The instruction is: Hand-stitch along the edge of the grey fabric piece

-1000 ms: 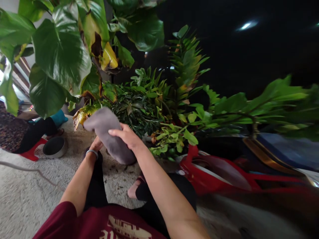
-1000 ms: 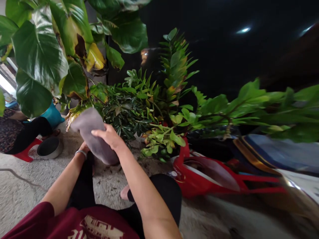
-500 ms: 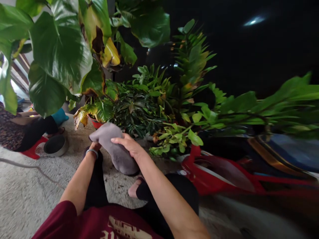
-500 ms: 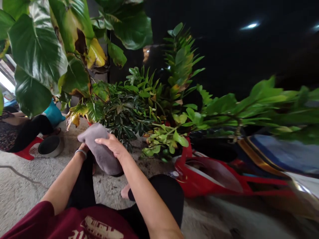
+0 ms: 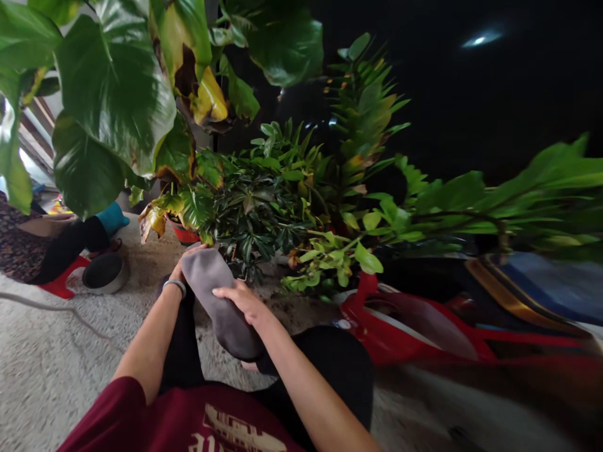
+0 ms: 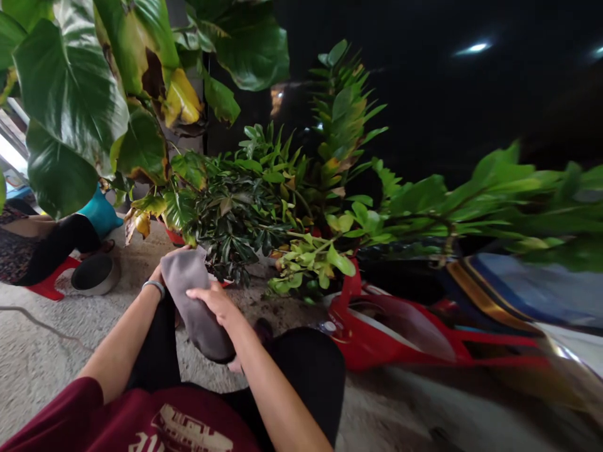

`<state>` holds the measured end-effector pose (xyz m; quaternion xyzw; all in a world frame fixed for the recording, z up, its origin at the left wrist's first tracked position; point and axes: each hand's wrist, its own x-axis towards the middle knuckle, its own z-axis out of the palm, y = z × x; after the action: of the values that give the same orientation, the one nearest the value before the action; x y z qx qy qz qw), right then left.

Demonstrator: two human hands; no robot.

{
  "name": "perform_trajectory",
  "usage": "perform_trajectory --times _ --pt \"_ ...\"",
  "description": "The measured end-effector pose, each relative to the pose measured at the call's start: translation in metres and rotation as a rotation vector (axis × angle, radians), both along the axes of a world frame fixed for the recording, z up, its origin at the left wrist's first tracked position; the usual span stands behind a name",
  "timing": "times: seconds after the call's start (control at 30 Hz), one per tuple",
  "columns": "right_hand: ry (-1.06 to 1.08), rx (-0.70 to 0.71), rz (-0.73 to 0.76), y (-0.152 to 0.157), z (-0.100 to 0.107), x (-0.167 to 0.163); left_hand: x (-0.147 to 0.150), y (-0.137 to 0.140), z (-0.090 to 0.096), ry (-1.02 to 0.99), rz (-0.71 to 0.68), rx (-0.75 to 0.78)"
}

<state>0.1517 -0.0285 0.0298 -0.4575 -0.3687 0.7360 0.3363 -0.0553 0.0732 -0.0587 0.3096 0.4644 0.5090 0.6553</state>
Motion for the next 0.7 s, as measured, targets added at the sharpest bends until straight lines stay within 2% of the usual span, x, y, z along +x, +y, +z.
perform_trajectory --times 0.07,0.1,0.2,0.27,0.33,0.4,0.53,0.6,0.7 --pt "0.007 0.031 -0.038 -0.016 0.016 0.023 0.0 0.003 0.001 -0.018 -0.008 -0.018" --pt "0.02 0.05 -0.104 -0.018 0.027 0.035 0.001 0.004 0.002 -0.029 -0.002 -0.018" --pt "0.143 0.14 -0.469 -0.002 0.06 0.065 0.006 0.007 0.001 -0.06 0.017 0.009" --pt "0.281 0.188 -0.689 0.019 0.072 0.078 0.011 0.006 0.0 -0.068 -0.009 0.026" --pt "0.386 0.155 -0.752 0.035 0.069 0.083 0.016 0.004 0.0 -0.07 -0.052 0.044" --pt "0.411 0.021 -0.693 0.038 0.054 0.079 0.021 0.002 0.001 -0.072 -0.102 0.066" --pt "0.315 -0.304 -0.55 -0.002 0.012 0.061 0.026 -0.004 0.002 -0.091 -0.202 0.081" --pt "0.274 -0.295 -0.563 -0.024 0.005 0.057 0.029 -0.007 0.003 -0.103 -0.254 0.083" --pt "0.268 -0.05 -0.717 -0.024 0.026 0.062 0.033 -0.013 0.002 -0.117 -0.303 0.09"
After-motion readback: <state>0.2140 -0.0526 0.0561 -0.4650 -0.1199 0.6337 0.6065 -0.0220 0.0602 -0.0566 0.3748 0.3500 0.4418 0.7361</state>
